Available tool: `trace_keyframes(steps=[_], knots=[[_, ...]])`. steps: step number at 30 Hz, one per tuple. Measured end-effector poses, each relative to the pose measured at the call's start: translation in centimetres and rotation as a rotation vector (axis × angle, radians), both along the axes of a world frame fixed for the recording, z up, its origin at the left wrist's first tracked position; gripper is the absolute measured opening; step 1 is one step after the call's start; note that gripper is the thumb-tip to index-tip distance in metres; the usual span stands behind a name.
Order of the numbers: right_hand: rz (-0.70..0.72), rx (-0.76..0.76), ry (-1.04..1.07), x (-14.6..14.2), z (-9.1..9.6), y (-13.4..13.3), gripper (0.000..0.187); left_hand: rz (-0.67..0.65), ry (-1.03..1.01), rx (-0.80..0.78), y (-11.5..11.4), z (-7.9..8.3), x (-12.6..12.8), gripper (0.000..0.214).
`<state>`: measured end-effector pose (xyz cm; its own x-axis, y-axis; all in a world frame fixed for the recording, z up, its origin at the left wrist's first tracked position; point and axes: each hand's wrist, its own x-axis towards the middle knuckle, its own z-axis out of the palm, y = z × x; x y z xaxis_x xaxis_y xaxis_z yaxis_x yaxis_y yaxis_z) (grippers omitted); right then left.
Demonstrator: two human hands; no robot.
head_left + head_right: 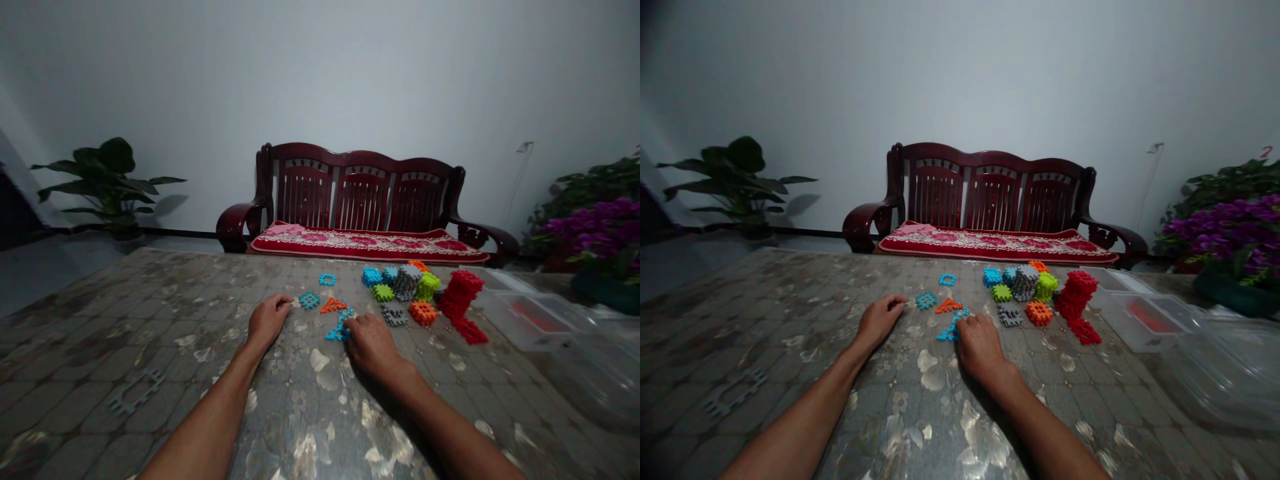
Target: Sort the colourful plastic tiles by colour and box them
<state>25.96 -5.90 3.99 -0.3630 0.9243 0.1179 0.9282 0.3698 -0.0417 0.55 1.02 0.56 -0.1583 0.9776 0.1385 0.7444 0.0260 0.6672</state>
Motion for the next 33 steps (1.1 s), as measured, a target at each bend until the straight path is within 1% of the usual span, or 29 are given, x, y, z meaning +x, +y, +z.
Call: trace_keyframes(steps=[4, 7, 9, 11, 14, 17, 20, 22, 29, 33], knots=[[0.042, 0.023, 0.109, 1.0, -0.3, 0.1, 0.024, 0.01, 0.004, 0.005, 0.0, -0.1, 0.0, 0.025], [0.047, 0.07, 0.257, 2.4, 0.1, 0.7, 0.025, 0.009, -0.003, 0.011, -0.1, 0.1, 0.1, 0.024], [-0.008, 0.104, 0.334, 3.5, 0.9, 1.8, 0.024, 0.011, -0.001, 0.002, -0.2, 0.3, 0.1, 0.025], [-0.111, 0.129, 0.371, 4.6, 1.8, 3.5, 0.021, 0.017, 0.001, -0.012, -0.3, 0.5, 0.2, 0.025], [-0.307, 0.149, 0.321, 5.9, 2.9, 6.4, 0.019, 0.018, -0.006, -0.015, -0.3, 0.6, 0.2, 0.025], [-0.423, 0.145, 0.177, 6.2, 3.5, 8.8, 0.021, 0.012, -0.015, -0.007, -0.2, 0.4, 0.2, 0.024], [-0.469, 0.124, 0.054, 5.8, 3.4, 10.4, 0.026, 0.011, -0.015, 0.003, -0.1, 0.2, 0.1, 0.024], [-0.492, 0.118, 0.021, 5.4, 3.2, 11.1, 0.029, 0.014, -0.016, 0.009, -0.1, 0.1, 0.1, 0.024], [-0.566, 0.118, 0.023, 5.0, 2.6, 13.0, 0.034, 0.009, -0.044, 0.015, -0.1, 0.0, 0.1, 0.023], [-0.585, 0.113, 0.031, 5.2, 2.4, 13.4, 0.034, 0.012, -0.047, 0.007, 0.0, -0.2, 0.0, 0.024]])
